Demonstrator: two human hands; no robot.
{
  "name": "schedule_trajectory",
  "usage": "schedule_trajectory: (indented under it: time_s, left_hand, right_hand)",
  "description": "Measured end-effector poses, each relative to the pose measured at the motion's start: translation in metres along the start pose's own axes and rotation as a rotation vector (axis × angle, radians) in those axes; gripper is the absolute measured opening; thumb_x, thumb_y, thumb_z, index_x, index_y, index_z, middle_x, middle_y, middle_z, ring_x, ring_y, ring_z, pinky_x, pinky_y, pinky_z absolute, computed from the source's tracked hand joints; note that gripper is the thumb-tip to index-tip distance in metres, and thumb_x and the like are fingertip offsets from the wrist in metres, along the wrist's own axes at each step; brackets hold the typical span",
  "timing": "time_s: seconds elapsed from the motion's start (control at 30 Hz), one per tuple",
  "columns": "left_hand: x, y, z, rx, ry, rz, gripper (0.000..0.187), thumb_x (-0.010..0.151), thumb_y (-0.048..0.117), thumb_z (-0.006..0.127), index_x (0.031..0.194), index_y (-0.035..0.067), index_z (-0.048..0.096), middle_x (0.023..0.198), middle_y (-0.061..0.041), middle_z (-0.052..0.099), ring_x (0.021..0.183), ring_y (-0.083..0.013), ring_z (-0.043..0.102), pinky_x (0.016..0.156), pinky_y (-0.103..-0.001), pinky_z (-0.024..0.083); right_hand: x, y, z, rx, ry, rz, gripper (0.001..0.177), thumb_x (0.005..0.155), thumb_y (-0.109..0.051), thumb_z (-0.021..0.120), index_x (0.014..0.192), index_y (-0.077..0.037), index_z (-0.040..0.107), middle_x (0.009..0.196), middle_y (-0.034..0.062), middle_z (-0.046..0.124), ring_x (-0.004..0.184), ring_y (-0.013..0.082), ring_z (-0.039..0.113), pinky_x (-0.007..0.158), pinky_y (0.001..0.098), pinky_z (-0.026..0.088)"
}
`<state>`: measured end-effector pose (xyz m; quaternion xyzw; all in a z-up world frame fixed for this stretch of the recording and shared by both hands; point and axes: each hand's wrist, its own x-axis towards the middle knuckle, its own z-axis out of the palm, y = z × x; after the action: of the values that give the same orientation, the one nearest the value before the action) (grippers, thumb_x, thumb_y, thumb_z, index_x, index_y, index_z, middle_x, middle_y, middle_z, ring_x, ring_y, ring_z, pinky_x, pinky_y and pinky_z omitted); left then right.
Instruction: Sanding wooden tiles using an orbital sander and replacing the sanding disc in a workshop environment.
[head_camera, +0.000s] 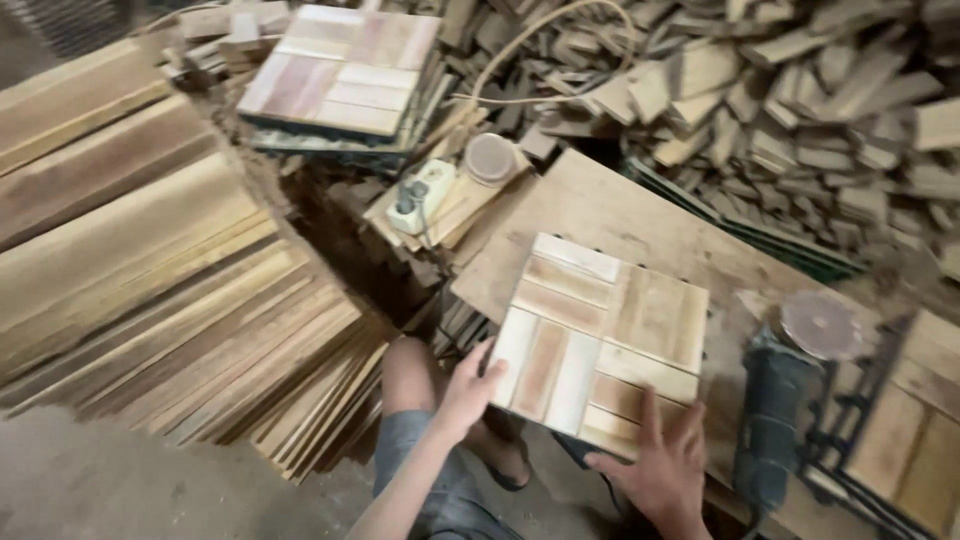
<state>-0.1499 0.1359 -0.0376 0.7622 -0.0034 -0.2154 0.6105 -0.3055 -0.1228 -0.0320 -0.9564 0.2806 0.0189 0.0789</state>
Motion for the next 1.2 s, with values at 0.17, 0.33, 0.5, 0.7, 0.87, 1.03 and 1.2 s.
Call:
schedule_trajectory:
  time_s: [0.17,0.33,0.5,0.7,0.87,1.03,1.2]
  left_hand:
    - [-0.032,0.023,0.002,-0.113,0.036,-0.19,0.086,0.081,0.057,0.062,0.155,0.019,0.043,0.154,-0.003,0.056,0.14,-0.0194,0.055,0.113,-0.037,0.046]
    - [-0.054,-0.007,0.036,-0.281,0.18,-0.145,0.086,0.079,0.051,0.07,0.152,0.015,0.042,0.144,-0.007,0.064,0.131,-0.0196,0.061,0.106,-0.036,0.05]
    - [-0.039,-0.028,0.04,-0.463,0.173,-0.278,0.091,0.084,0.034,0.075,0.16,0.015,0.03,0.137,-0.006,0.066,0.123,-0.0194,0.064,0.1,-0.033,0.05]
    - [-0.007,0.017,0.012,0.474,0.334,0.367,0.063,0.095,0.046,0.058,0.15,0.016,0.048,0.142,-0.015,0.04,0.124,-0.0341,0.054,0.082,-0.046,0.058]
    - [0.025,0.044,0.026,0.919,0.547,0.706,0.038,0.088,0.044,0.059,0.117,0.024,0.072,0.134,-0.001,0.063,0.125,-0.0283,0.051,0.104,-0.052,0.031]
    - [0.088,0.059,0.012,1.069,0.419,0.77,0.031,0.099,0.04,0.049,0.112,0.02,0.068,0.137,-0.012,0.059,0.134,-0.0354,0.048,0.111,-0.062,0.028]
    - [0.075,0.033,0.081,1.469,0.49,0.849,0.081,0.087,0.07,0.054,0.147,0.016,0.047,0.143,-0.016,0.051,0.109,-0.0345,0.057,0.079,-0.051,0.049]
  right_hand:
    - [0.036,0.051,0.026,-0.153,0.21,-0.408,0.142,0.043,-0.107,0.051,0.163,-0.041,0.014,0.159,0.0441,0.022,0.133,0.0607,0.044,0.1,0.0586,0.049]
    - [0.063,0.009,-0.082,-0.093,-0.287,-0.226,0.129,0.058,-0.068,0.093,0.16,-0.054,0.015,0.17,0.018,0.005,0.156,0.0468,0.01,0.118,0.0557,0.029]
    - [0.072,0.041,-0.031,0.163,-0.176,-0.237,0.126,0.056,-0.075,0.088,0.159,-0.046,0.024,0.171,0.0031,0.017,0.154,0.042,0.02,0.114,0.0594,0.03]
    - [0.01,0.0,-0.004,0.159,0.21,-0.126,0.117,0.064,-0.082,0.063,0.161,-0.039,0.015,0.176,0.0126,-0.004,0.152,0.0434,0.027,0.11,0.06,0.041]
    - [-0.022,-0.011,0.062,0.105,0.247,0.071,0.123,0.065,-0.086,0.067,0.165,-0.035,0.016,0.158,0.0386,0.027,0.142,0.0543,0.035,0.11,0.0588,0.036]
    - [-0.047,-0.02,0.047,0.102,0.294,-0.069,0.086,0.071,-0.077,0.072,0.143,-0.038,0.047,0.123,0.0079,0.057,0.099,0.0319,0.066,0.07,0.0473,0.06]
    - [0.011,-0.031,-0.015,0.224,0.502,-0.152,0.03,0.087,-0.051,0.068,0.11,-0.033,0.072,0.081,-0.0056,0.068,0.079,0.0251,0.072,0.069,0.0395,0.058]
